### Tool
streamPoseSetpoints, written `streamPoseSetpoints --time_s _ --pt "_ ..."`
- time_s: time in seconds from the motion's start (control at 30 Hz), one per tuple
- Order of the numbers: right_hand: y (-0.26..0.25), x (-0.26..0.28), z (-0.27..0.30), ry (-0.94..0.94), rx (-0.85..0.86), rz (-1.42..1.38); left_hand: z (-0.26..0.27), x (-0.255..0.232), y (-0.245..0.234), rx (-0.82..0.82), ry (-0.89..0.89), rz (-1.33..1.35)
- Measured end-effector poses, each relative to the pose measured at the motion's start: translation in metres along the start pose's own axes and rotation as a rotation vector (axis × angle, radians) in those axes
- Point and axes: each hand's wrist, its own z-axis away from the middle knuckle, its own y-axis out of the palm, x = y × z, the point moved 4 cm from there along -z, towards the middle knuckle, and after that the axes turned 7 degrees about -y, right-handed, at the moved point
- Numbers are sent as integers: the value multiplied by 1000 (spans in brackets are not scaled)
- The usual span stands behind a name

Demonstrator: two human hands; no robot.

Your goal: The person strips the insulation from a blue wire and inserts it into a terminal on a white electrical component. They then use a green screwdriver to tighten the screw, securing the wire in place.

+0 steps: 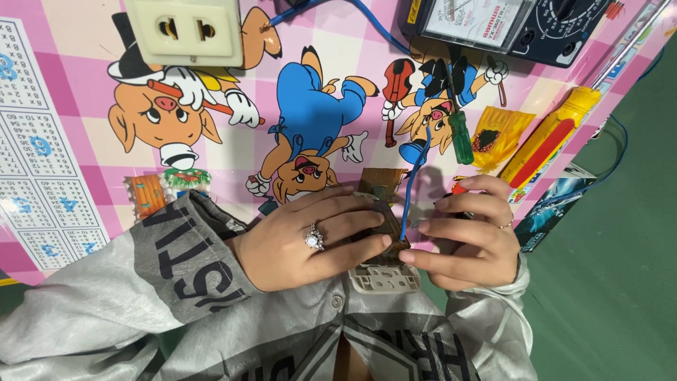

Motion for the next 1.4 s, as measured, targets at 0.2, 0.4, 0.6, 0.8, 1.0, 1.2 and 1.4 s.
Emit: streamPoseSetpoints --time_s 0.2,0.4,0.6,0.8,1.0,1.2,1.4 --pt "-2 -1 -1 -60 -18 57 0 0 0 1 -3 -3" --pt "-3 1 -3 -88 -17 103 1 0 1 9 -3 -3" --pt "-4 2 -5 -78 -57 94 1 0 0 12 0 4" --pt "-32 -8 38 -100 -323 193 0 0 0 6 5 0" --pt "-51 -27 23 189 -533 342 -5 -3 -1 12 30 6" --pt "-29 -33 10 484 152 518 -4 -4 -1 -4 55 7" --pt "-28 -24 12 602 193 486 -5 -6 -5 -37 13 -1"
